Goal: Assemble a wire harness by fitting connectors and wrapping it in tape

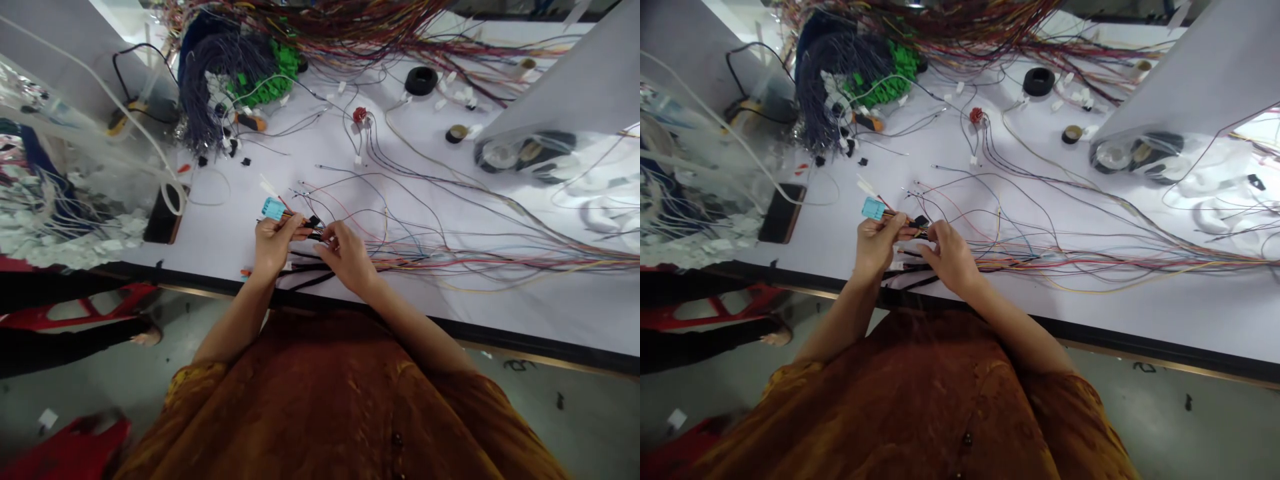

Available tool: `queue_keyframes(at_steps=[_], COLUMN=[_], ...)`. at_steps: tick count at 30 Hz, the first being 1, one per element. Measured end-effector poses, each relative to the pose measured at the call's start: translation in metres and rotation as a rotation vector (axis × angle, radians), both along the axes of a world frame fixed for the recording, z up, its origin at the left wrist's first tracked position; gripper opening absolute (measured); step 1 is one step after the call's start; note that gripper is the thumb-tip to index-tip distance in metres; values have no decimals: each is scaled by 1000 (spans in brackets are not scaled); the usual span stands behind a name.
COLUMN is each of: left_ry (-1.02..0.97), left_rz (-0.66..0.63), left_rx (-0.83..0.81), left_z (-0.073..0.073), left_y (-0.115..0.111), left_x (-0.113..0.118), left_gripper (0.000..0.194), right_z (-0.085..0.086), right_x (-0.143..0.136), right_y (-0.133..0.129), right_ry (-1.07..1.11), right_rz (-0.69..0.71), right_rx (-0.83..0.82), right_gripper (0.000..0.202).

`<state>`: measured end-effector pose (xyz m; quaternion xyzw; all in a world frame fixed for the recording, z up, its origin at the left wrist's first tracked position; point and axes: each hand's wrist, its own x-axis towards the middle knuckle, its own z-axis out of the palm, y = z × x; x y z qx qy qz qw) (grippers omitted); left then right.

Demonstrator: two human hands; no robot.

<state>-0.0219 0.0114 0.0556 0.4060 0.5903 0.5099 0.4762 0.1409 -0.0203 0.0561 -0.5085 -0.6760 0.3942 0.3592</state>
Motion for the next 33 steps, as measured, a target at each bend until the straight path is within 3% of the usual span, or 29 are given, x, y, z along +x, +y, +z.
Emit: queue_keyframes(at_steps=[5, 12, 16, 21, 24, 27, 30, 33], left_ry=[-40, -62, 46, 218, 223, 215, 207, 185], left_rz=[42, 75, 61, 10, 9, 16, 16, -23], left_rx=[-8, -44, 35, 90, 97, 90, 63, 41], left_z=[-3, -5, -9, -7, -4, -3, -5, -6], left_y=[-3, -5, -7, -12, -14, -14, -12, -8], left_x=[2, 2, -4, -9, -9, -9, -11, -15], left_gripper=[32, 36, 30, 25, 26, 26, 27, 28], right_z=[-10, -36, -23, 6, 14, 12, 8, 10], right_x=[-24, -48, -38, -13, -3, 5, 9, 8], right_y=[-7, -3, -5, 13, 31, 48, 63, 75], right_ry=[-136, -8, 253, 612, 577, 548, 638, 650], right_rz=[12, -212, -194, -53, 17, -91, -197, -110], right_rx=[-80, -58, -73, -418, -413, -376, -450, -558], right_gripper=[23, 20, 20, 18, 22, 16, 14, 13])
